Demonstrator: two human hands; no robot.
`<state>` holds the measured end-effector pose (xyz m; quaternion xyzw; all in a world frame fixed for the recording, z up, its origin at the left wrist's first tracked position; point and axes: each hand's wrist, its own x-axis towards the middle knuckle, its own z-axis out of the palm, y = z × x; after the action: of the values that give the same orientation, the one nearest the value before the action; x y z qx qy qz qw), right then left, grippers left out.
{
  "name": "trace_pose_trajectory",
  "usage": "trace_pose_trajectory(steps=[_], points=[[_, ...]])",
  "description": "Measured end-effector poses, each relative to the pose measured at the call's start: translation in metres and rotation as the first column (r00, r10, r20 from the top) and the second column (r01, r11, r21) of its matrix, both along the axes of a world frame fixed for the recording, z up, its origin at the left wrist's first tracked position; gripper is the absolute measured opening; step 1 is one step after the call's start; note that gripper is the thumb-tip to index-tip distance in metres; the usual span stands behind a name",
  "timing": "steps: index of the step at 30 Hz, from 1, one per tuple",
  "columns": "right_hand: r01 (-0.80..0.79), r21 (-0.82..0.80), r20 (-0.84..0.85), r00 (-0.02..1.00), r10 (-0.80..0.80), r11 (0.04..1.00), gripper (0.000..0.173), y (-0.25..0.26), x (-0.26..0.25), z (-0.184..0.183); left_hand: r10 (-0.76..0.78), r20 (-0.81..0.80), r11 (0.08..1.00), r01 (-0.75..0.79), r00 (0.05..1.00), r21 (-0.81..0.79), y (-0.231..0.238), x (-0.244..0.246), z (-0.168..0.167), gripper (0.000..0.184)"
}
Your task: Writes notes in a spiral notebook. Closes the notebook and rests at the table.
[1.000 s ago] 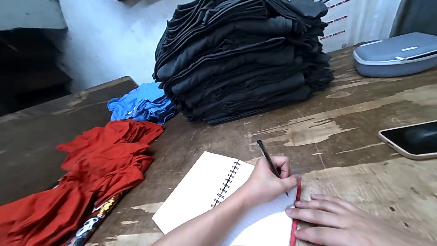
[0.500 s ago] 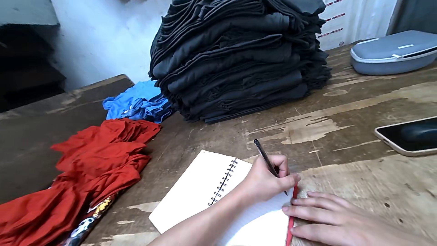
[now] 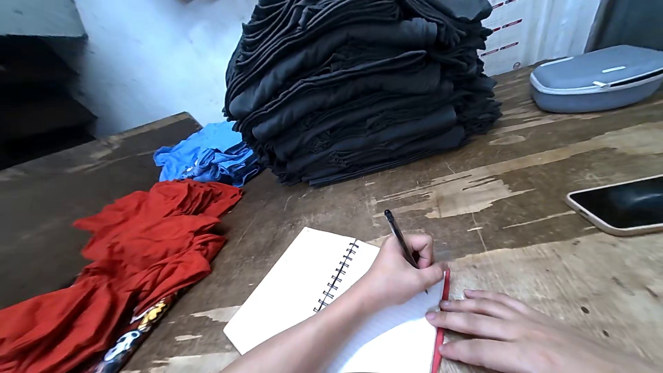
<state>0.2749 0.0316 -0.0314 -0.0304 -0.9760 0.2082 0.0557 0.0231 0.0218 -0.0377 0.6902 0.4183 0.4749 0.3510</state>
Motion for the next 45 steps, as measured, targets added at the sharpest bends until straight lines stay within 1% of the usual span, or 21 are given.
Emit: trace_pose_trajectory(steps=[8, 13, 14, 17, 19, 22, 25, 29, 30, 31, 32, 33, 34, 35, 36, 37, 39, 41, 42, 43, 45], points=[[-0.002, -0.008, 0.006, 1.0, 0.002, 1.0, 0.08, -0.001, -0.001, 0.001, 0.0, -0.019, 1.0, 0.0, 1.0, -0.004, 0.0, 0.0, 0.0, 0.032], [0.004, -0.001, 0.011, 1.0, -0.004, 1.0, 0.081, -0.001, 0.0, 0.002, 0.0, -0.095, 0.999, 0.005, 0.995, 0.052, -0.002, 0.003, -0.001, 0.028], [0.005, -0.003, 0.016, 1.0, -0.005, 1.0, 0.081, -0.001, 0.0, 0.002, 0.016, -0.063, 0.999, -0.014, 0.998, 0.033, -0.002, 0.002, -0.001, 0.029], [-0.001, -0.007, 0.025, 1.0, 0.001, 1.0, 0.081, -0.001, 0.0, 0.004, 0.069, 0.125, 0.99, -0.053, 0.99, -0.129, 0.0, -0.002, 0.002, 0.033], [-0.003, -0.006, 0.016, 1.0, 0.003, 1.0, 0.08, 0.0, 0.0, 0.003, 0.05, 0.159, 0.989, -0.027, 0.986, -0.143, -0.001, -0.002, 0.003, 0.035], [0.002, -0.006, 0.012, 1.0, -0.002, 1.0, 0.08, -0.001, 0.001, 0.002, -0.015, 0.042, 0.998, 0.017, 0.999, -0.059, -0.002, -0.001, 0.003, 0.034], [0.002, -0.005, 0.007, 1.0, -0.002, 1.0, 0.08, -0.001, 0.0, 0.001, -0.036, -0.009, 0.999, 0.036, 0.999, -0.026, -0.004, -0.001, 0.002, 0.033], [0.002, -0.004, -0.005, 1.0, -0.002, 1.0, 0.08, -0.001, -0.001, 0.002, -0.029, -0.144, 0.998, 0.038, 0.989, 0.056, -0.006, 0.002, 0.002, 0.029], [0.002, -0.004, -0.002, 1.0, -0.002, 1.0, 0.08, 0.0, -0.001, 0.003, -0.014, -0.121, 0.999, 0.019, 0.993, 0.039, -0.005, 0.002, 0.002, 0.03], [0.0, -0.004, 0.004, 1.0, 0.0, 1.0, 0.08, 0.0, 0.0, 0.003, 0.002, -0.034, 1.0, -0.002, 0.999, -0.014, -0.004, 0.001, 0.001, 0.031], [-0.002, -0.002, 0.01, 1.0, 0.002, 1.0, 0.079, 0.0, 0.0, 0.003, 0.031, 0.121, 0.995, -0.019, 0.992, -0.099, -0.003, 0.0, 0.002, 0.032], [-0.007, -0.004, 0.018, 1.0, 0.008, 1.0, 0.079, 0.0, 0.0, 0.003, 0.066, 0.322, 0.983, -0.006, 0.944, -0.183, -0.002, -0.002, 0.004, 0.032], [-0.013, -0.006, 0.028, 1.0, 0.014, 1.0, 0.079, 0.001, -0.001, 0.004, 0.08, 0.478, 0.974, 0.034, 0.875, -0.224, 0.0, -0.008, 0.009, 0.029], [-0.015, -0.009, 0.036, 0.999, 0.015, 1.0, 0.079, 0.001, -0.001, 0.005, 0.074, 0.57, 0.971, 0.071, 0.818, -0.227, 0.001, -0.015, 0.017, 0.025], [-0.014, -0.01, 0.037, 0.999, 0.015, 1.0, 0.079, 0.002, -0.002, 0.005, 0.06, 0.602, 0.972, 0.09, 0.796, -0.217, 0.0, -0.022, 0.029, 0.022], [-0.014, -0.009, 0.036, 0.999, 0.014, 1.0, 0.079, 0.002, -0.002, 0.004, 0.039, 0.592, 0.976, 0.098, 0.805, -0.197, -0.003, -0.027, 0.043, 0.026], [-0.019, -0.007, 0.032, 0.999, 0.019, 1.0, 0.08, 0.003, -0.001, 0.003, -0.004, 0.522, 0.987, 0.087, 0.853, -0.133, -0.019, -0.035, 0.072, 0.05], [-0.017, -0.03, -0.012, 1.0, 0.016, 0.999, 0.077, 0.004, 0.0, 0.004, -0.081, 0.398, 0.994, 0.101, 0.914, -0.03, -0.046, -0.04, 0.09, 0.076], [-0.002, -0.042, -0.075, 0.997, -0.001, 0.999, 0.073, 0.004, 0.002, 0.006, -0.103, 0.325, 0.994, 0.104, 0.94, 0.016, -0.062, -0.041, 0.092, 0.086], [0.02, -0.053, -0.16, 0.987, -0.028, 0.998, 0.068, 0.005, 0.005, 0.009, -0.082, 0.263, 0.996, 0.073, 0.961, 0.043, -0.081, -0.041, 0.089, 0.091], [0.066, -0.054, -0.312, 0.947, -0.08, 0.996, 0.056, 0.01, 0.011, 0.018, 0.067, 0.161, 0.99, -0.086, 0.985, 0.115, -0.119, -0.036, 0.066, 0.09]])
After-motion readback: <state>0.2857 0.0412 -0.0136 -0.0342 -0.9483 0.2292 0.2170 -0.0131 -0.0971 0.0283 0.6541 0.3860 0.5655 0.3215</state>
